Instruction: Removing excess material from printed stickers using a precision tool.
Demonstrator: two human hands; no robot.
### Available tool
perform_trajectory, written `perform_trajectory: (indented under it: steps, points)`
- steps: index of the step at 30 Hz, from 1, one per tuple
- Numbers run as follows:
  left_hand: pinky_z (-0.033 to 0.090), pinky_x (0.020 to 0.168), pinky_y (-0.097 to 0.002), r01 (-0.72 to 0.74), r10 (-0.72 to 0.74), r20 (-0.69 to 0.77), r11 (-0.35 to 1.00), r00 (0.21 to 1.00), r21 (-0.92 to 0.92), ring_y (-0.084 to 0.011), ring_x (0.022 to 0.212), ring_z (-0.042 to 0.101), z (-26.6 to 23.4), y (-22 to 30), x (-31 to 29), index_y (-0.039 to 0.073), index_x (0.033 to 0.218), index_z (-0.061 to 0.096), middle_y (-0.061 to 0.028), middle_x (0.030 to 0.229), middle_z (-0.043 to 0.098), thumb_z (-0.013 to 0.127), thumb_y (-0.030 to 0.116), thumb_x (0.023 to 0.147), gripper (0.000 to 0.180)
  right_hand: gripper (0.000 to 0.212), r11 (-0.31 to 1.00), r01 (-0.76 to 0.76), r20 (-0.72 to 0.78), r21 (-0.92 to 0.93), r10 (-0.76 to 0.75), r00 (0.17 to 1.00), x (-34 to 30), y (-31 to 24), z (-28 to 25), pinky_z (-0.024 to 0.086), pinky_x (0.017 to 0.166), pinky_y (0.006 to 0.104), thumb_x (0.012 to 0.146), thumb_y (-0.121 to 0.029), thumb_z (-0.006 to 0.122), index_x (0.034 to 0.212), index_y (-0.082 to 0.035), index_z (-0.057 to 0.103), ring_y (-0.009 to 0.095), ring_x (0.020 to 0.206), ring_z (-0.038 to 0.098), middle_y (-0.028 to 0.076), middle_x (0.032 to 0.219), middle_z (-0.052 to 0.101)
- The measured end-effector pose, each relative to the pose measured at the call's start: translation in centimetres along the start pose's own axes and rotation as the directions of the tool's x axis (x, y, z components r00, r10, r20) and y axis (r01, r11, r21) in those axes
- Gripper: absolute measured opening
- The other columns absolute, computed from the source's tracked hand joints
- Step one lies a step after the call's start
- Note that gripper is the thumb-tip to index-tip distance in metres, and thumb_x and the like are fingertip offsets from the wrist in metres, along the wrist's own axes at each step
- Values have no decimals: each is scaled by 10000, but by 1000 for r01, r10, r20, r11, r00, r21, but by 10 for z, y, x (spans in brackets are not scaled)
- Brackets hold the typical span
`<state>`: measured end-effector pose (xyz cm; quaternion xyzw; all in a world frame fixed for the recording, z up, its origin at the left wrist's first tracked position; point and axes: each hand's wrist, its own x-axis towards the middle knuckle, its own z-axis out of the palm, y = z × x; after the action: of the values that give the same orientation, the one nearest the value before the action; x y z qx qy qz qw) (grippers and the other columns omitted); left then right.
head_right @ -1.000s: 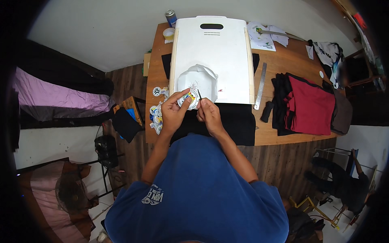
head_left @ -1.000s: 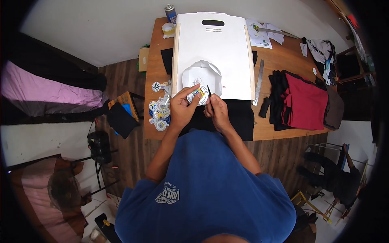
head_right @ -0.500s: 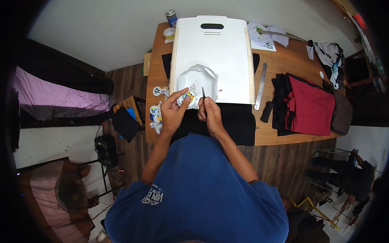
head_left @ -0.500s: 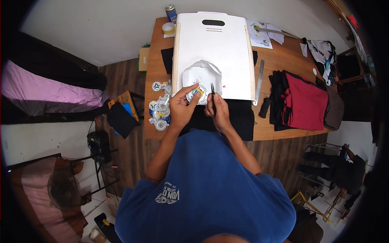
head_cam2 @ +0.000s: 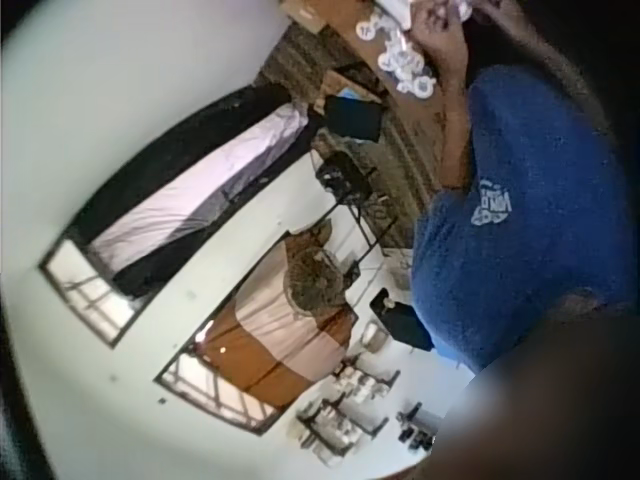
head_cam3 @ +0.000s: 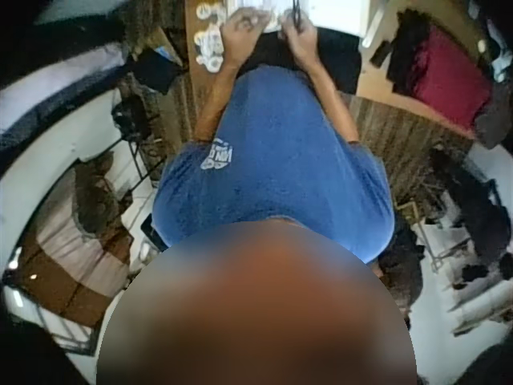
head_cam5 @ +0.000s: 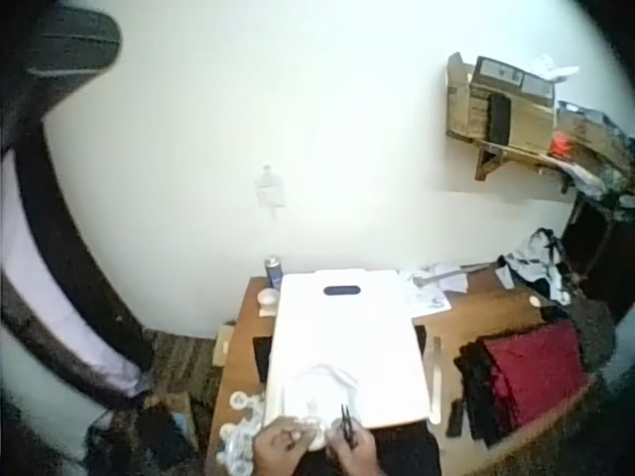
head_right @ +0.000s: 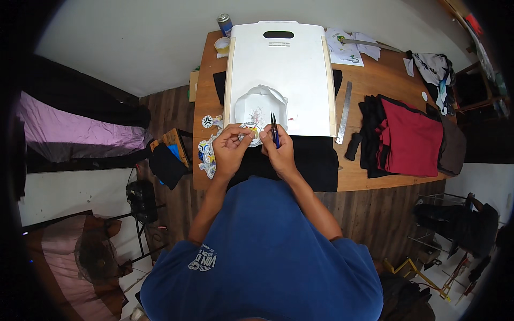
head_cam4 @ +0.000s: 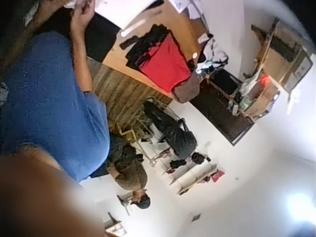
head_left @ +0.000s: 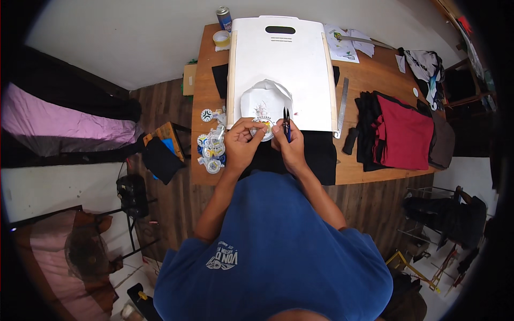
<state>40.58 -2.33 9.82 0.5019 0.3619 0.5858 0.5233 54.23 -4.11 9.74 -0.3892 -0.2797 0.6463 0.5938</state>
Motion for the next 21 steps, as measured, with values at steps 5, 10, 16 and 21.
perform_trajectory:
  steps: [5,10,16,21]
  points:
    - [516,798,-223,20,-20,-27,1000,999,8,-140,958,621,6,4,4,-84,1086,629,-130,1108,611,642,-95,841,246,260,984,-25,166,175,-5,986,4,7,-15,320,524,239,1013,-289,414,1049,-42,483,72,540,334,-21,653,378]
    - [500,854,-234,48,-46,-38,998,998,45,-147,986,605,4,4,7,-96,1173,588,-142,1092,616,639,-56,863,316,308,996,-19,225,82,0,974,-1,10,-14,313,512,232,1043,-306,320,981,-41,464,78,526,318,-13,621,349]
    - [501,854,-234,39,-38,-36,999,999,28,-148,991,605,5,3,8,-97,1171,589,-142,1084,619,643,-56,861,317,340,997,-25,291,80,1,957,-1,15,-15,277,463,232,1045,-341,325,917,-52,450,73,464,268,-26,561,298]
    - [504,850,-234,46,-46,-37,999,998,7,-149,986,609,7,3,7,-100,1170,588,-144,1089,615,643,-62,858,319,331,996,-35,292,85,8,956,0,19,-18,265,458,234,1041,-338,346,909,-54,454,71,463,263,-28,565,296]
